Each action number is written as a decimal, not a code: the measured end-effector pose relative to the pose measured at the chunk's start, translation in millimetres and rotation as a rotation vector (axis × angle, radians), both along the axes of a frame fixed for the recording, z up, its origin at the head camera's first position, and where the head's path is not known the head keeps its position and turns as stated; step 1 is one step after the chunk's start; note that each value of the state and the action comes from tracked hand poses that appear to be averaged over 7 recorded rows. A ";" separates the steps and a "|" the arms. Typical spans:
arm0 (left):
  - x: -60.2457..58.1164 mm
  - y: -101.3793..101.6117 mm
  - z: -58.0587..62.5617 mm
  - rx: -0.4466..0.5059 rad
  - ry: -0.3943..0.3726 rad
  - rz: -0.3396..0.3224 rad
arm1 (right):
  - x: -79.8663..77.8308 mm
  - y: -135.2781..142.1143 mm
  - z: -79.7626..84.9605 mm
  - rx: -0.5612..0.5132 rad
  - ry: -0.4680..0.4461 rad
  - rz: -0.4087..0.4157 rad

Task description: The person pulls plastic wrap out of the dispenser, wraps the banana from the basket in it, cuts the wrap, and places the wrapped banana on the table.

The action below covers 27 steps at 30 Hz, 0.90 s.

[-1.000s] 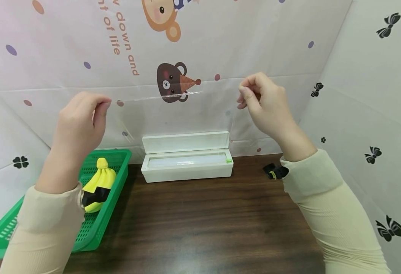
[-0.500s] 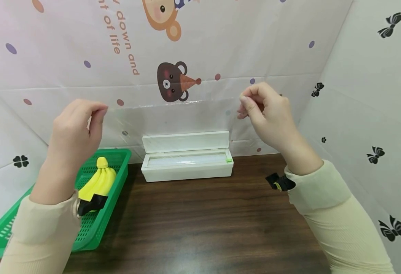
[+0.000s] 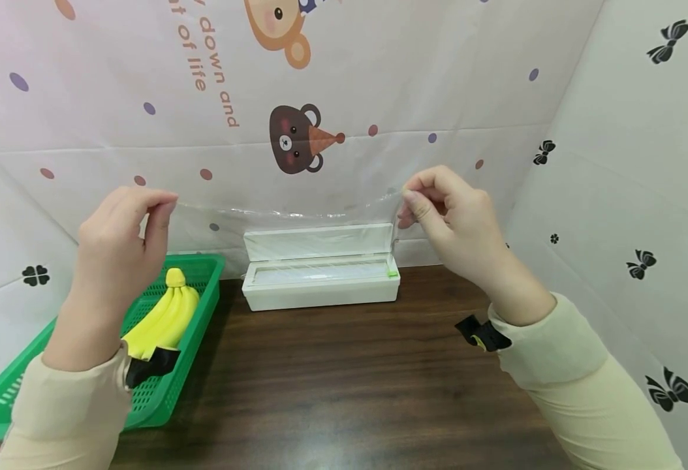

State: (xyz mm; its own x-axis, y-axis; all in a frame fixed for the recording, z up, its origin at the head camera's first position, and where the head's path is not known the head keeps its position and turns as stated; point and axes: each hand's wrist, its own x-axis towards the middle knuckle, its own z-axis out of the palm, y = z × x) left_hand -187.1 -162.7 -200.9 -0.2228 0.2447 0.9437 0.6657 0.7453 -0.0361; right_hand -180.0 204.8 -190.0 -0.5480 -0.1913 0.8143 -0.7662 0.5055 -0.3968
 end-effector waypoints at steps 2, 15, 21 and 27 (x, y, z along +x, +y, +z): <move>0.8 -0.3 -1.8 0.002 -0.002 0.002 | 1.8 -1.3 -2.9 0.010 0.004 0.018; 14.2 -6.2 -14.8 -0.019 -0.003 0.003 | 21.7 -0.9 -22.8 0.109 0.032 0.124; 20.4 -10.5 -24.2 0.016 0.016 -0.029 | 26.5 5.2 -34.8 0.062 0.051 0.248; 24.5 -8.6 -32.1 0.050 0.038 -0.079 | 29.3 12.4 -42.7 0.061 0.054 0.257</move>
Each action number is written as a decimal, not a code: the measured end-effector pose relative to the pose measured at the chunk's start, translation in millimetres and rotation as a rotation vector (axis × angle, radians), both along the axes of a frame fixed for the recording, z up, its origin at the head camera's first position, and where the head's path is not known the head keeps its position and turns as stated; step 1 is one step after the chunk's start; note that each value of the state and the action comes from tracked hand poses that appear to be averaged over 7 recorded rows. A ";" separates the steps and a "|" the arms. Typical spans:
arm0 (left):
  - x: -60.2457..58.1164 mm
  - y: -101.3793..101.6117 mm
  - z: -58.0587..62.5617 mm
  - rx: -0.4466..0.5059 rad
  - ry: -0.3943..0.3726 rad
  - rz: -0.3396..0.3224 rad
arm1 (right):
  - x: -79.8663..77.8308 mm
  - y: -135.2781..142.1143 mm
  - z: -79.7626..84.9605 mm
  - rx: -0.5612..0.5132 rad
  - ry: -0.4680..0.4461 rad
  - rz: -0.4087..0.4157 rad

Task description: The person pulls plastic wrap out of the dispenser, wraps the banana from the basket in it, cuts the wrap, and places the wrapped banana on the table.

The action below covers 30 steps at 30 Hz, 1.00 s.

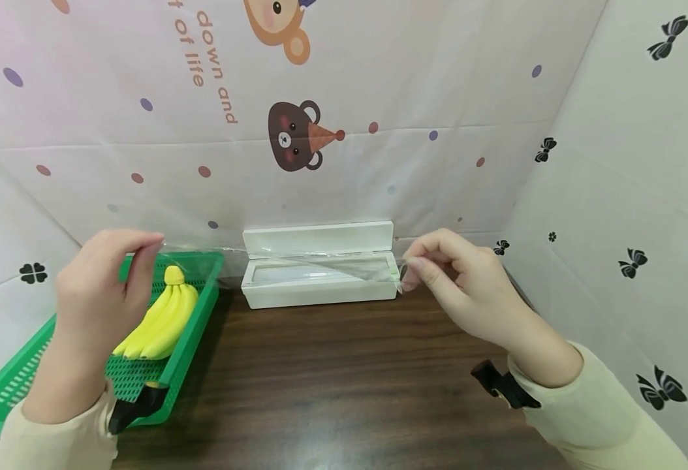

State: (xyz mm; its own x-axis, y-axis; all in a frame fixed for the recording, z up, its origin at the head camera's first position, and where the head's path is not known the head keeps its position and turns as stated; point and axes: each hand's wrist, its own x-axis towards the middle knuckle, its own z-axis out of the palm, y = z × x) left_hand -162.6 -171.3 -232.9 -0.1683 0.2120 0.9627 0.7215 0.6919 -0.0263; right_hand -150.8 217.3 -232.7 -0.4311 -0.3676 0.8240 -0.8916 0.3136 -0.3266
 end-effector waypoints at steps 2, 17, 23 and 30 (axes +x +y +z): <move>2.6 0.7 -2.3 0.003 0.004 -0.006 | 1.1 1.7 -2.4 -0.006 -0.011 0.012; 17.3 5.4 -17.5 -0.009 0.019 -0.036 | 8.4 9.0 -11.6 0.060 -0.156 -0.062; 17.6 7.5 -22.4 -0.026 0.026 -0.076 | 7.1 11.2 -16.9 0.067 -0.193 -0.058; 18.7 8.7 -27.5 -0.039 0.042 -0.080 | 4.5 15.3 -24.5 0.075 -0.182 -0.051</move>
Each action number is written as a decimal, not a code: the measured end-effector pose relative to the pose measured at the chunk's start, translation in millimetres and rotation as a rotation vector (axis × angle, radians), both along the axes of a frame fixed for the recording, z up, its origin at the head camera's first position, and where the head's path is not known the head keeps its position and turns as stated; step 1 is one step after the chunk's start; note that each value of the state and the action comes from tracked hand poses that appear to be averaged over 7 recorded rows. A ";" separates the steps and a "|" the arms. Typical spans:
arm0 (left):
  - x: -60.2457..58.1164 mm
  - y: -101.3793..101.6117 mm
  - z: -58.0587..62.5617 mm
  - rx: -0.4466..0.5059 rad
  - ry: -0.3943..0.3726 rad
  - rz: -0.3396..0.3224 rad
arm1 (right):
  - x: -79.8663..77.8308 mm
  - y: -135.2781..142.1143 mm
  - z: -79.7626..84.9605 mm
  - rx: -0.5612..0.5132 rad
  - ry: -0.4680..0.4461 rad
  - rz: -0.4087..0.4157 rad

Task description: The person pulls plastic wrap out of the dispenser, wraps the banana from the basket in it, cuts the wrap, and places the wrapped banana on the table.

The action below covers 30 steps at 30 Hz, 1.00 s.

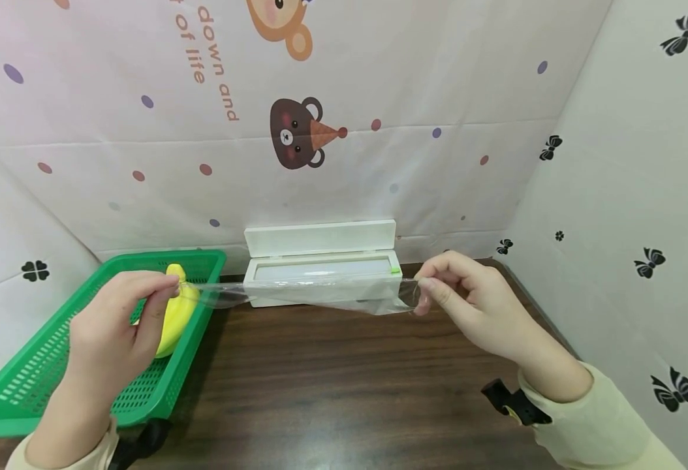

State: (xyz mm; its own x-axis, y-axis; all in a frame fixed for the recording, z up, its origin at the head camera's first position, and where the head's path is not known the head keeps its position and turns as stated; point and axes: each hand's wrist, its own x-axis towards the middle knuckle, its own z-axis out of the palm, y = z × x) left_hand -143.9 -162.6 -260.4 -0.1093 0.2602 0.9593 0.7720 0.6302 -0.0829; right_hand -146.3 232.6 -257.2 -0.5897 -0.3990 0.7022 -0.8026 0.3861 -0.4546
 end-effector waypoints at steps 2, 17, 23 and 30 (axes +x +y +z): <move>2.1 0.2 -1.0 -0.006 -0.006 -0.001 | -0.1 1.9 -1.8 -0.003 -0.010 0.013; 10.7 0.0 -19.1 -0.099 -0.074 -0.001 | 3.0 6.7 -12.4 -0.007 -0.141 0.056; 11.4 1.3 -28.1 -0.107 -0.121 0.004 | 2.1 7.2 -18.5 -0.002 -0.179 0.050; 9.7 2.5 -36.9 -0.134 -0.162 -0.011 | -1.8 8.3 -27.7 -0.020 -0.233 0.078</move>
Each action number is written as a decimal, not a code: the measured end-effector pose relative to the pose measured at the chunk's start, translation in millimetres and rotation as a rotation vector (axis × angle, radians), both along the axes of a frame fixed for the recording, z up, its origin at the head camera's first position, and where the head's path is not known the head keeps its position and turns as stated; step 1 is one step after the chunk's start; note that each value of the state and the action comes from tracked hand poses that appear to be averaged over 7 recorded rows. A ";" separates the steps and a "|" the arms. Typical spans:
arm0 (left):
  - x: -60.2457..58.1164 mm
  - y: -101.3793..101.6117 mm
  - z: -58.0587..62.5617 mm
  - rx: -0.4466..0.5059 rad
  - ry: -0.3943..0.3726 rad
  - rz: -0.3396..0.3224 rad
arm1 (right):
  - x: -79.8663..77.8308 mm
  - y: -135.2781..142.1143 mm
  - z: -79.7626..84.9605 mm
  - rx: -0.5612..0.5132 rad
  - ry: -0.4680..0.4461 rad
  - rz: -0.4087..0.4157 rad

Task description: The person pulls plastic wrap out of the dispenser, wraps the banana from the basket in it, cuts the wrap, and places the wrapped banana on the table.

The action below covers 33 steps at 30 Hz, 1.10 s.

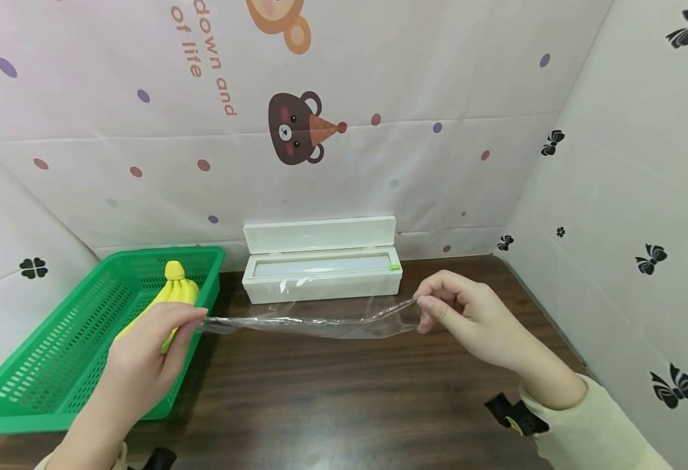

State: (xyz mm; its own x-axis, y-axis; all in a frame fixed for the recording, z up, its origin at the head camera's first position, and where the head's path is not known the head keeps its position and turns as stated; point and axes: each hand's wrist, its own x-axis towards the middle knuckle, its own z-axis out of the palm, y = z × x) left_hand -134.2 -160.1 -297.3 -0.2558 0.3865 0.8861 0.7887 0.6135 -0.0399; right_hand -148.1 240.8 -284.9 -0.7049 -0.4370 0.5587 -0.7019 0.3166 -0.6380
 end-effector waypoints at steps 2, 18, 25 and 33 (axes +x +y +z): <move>-0.7 0.0 -2.5 -0.004 -0.010 -0.006 | -1.4 0.0 -1.8 0.000 -0.015 0.009; 12.3 12.0 -29.3 -0.033 -0.084 -0.027 | -1.1 14.0 -23.7 0.064 -0.142 0.112; 11.5 8.5 -40.3 -0.063 -0.180 -0.017 | -2.9 14.1 -31.6 0.076 -0.203 0.144; 10.8 2.6 -47.5 -0.120 -0.316 -0.007 | -4.6 12.3 -39.2 0.143 -0.242 0.156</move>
State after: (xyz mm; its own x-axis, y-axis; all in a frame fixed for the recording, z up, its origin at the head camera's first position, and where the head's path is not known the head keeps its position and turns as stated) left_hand -123.4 -157.4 -344.8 -0.5074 0.4862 0.7115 0.7779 0.6136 0.1354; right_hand -152.6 253.2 -324.1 -0.7282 -0.6120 0.3086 -0.5826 0.3155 -0.7490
